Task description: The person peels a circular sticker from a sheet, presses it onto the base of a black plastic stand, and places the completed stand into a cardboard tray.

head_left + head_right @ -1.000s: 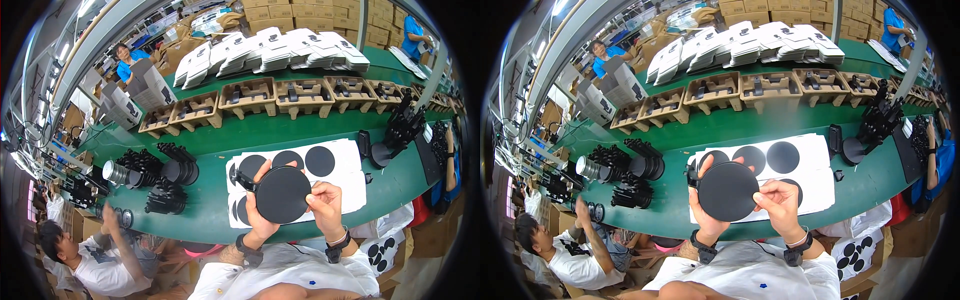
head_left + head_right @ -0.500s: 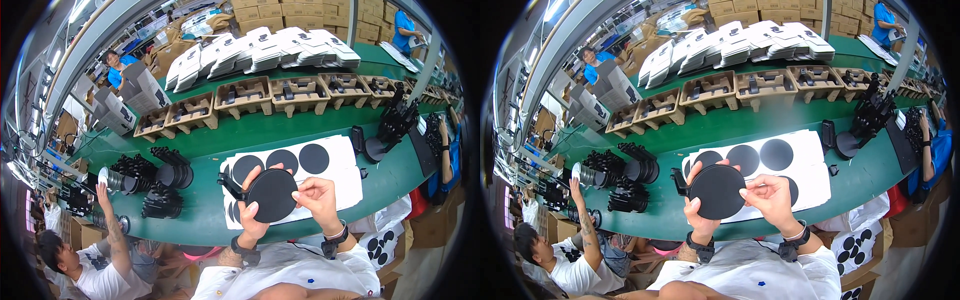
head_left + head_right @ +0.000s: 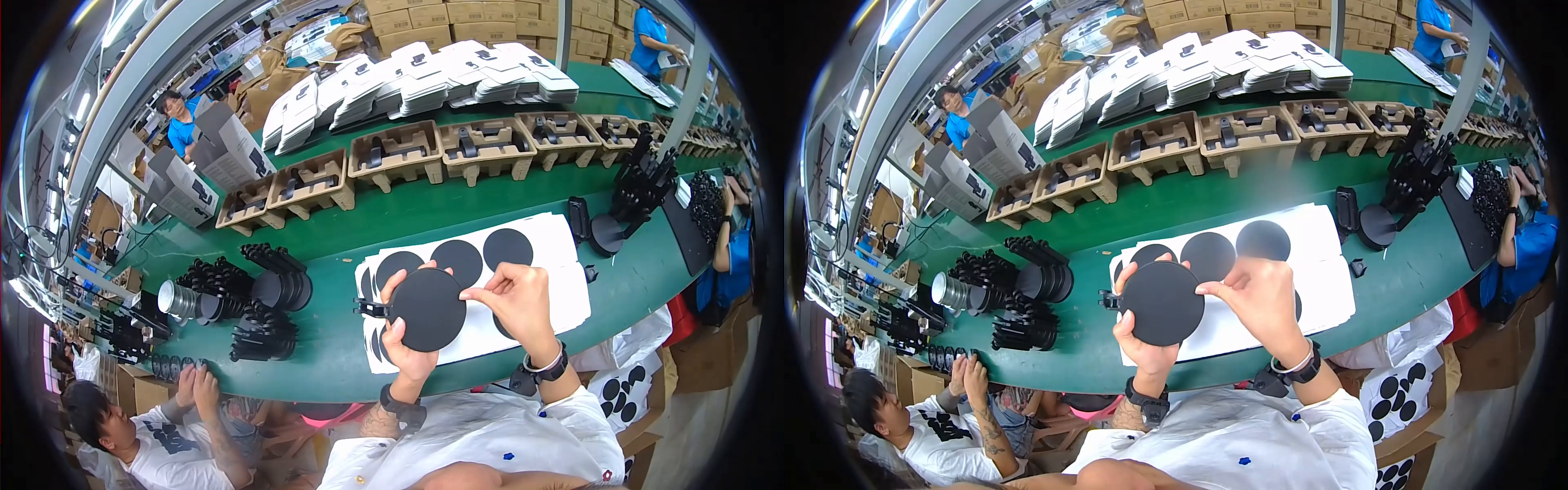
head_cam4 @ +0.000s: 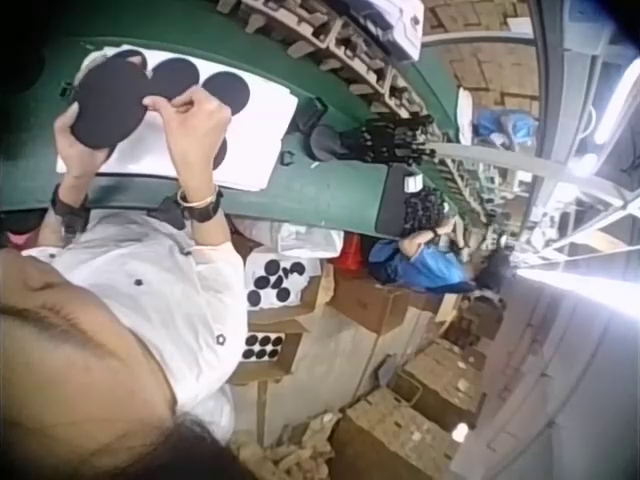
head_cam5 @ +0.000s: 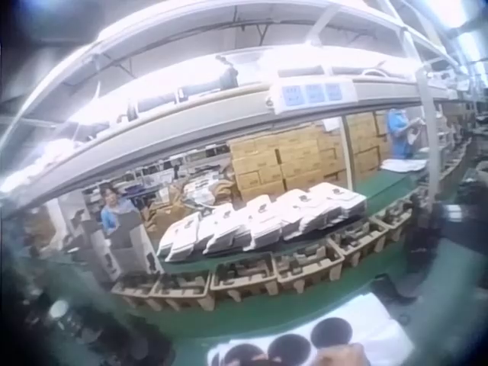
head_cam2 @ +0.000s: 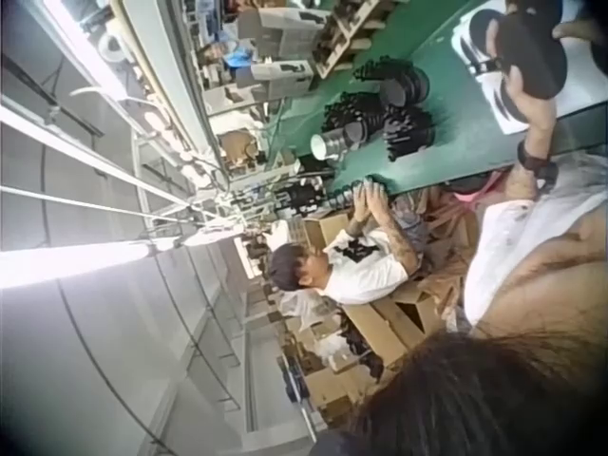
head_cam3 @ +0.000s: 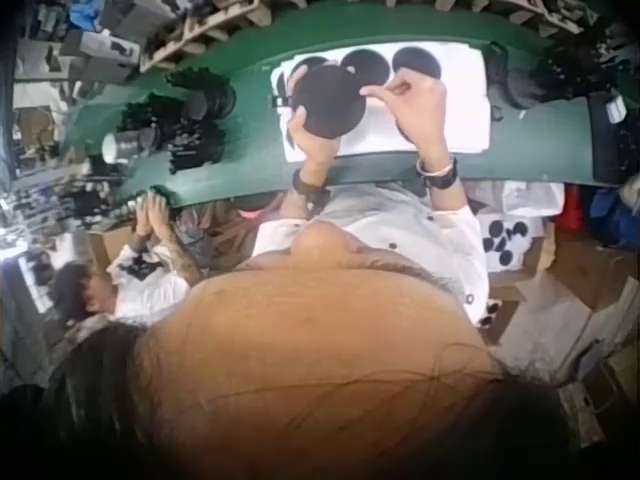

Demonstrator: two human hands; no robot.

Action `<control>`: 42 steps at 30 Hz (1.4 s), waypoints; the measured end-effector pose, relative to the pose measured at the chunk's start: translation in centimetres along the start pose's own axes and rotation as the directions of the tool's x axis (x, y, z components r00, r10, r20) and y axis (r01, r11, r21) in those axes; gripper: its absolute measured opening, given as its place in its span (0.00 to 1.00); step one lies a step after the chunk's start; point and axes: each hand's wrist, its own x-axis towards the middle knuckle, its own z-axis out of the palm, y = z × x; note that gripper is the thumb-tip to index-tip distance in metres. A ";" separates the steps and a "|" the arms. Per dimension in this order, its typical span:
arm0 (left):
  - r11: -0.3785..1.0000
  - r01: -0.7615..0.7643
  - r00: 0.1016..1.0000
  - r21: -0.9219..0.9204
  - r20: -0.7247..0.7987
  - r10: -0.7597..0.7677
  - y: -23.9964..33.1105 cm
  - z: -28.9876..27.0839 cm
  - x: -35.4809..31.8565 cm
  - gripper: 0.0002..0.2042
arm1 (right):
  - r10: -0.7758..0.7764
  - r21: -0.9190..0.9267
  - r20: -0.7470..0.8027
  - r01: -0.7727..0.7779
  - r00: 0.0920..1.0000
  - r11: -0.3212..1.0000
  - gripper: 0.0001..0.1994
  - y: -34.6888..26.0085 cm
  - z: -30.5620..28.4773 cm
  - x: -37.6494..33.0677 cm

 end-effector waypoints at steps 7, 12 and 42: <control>0.990 0.033 0.996 -0.140 -0.082 -0.045 0.9 -0.2 0.0 0.30 | -0.749 -0.003 -0.124 0.755 0.650 0.656 0.16 -0.8 1.6 -1.3; 0.998 0.031 0.999 -0.052 -0.041 -0.033 -0.3 -1.6 0.2 0.34 | -0.922 -0.231 0.008 0.897 0.388 0.376 0.17 0.1 2.1 -1.7; 0.736 -0.023 0.956 0.677 -0.201 0.215 8.6 -15.7 -7.7 0.31 | -0.202 -0.645 0.002 0.155 0.979 0.749 0.24 7.5 9.8 29.0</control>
